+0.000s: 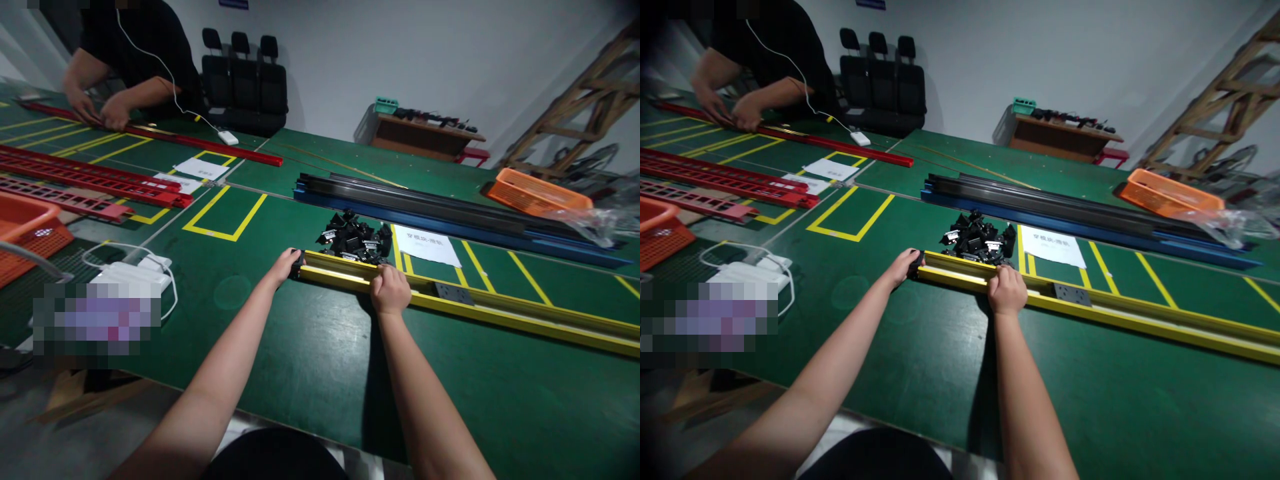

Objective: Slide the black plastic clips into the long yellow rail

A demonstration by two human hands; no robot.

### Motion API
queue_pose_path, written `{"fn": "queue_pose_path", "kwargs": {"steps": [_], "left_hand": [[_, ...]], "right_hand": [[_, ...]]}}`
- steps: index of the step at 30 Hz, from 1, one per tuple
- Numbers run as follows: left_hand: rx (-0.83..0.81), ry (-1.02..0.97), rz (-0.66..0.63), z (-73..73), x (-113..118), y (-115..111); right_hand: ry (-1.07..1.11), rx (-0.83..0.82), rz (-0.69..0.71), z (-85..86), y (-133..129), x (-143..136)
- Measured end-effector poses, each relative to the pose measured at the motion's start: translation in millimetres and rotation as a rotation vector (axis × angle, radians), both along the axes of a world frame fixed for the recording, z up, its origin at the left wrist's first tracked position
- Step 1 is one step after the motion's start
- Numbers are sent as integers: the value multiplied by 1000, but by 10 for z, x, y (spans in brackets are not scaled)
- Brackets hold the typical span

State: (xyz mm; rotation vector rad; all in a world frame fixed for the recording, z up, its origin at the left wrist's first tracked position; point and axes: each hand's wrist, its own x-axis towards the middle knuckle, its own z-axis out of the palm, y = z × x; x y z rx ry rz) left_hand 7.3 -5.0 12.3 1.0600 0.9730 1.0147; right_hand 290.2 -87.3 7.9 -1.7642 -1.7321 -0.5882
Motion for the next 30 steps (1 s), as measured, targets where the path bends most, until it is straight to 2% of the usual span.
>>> {"fn": "queue_pose_path", "kwargs": {"steps": [11,23,26,30], "left_hand": [[-44,-6,-31,32,-19,-9],[25,65,-101,18,-45,21],[28,85,-67,22,-24,7],[73,141,47,-18,35,-11]], "right_hand": [[14,-11,5,-2,-1,3],[-2,-7,-4,11,-13,-7],[3,-11,-5,6,-11,-3],[12,-17,0,-5,-3,3]]}}
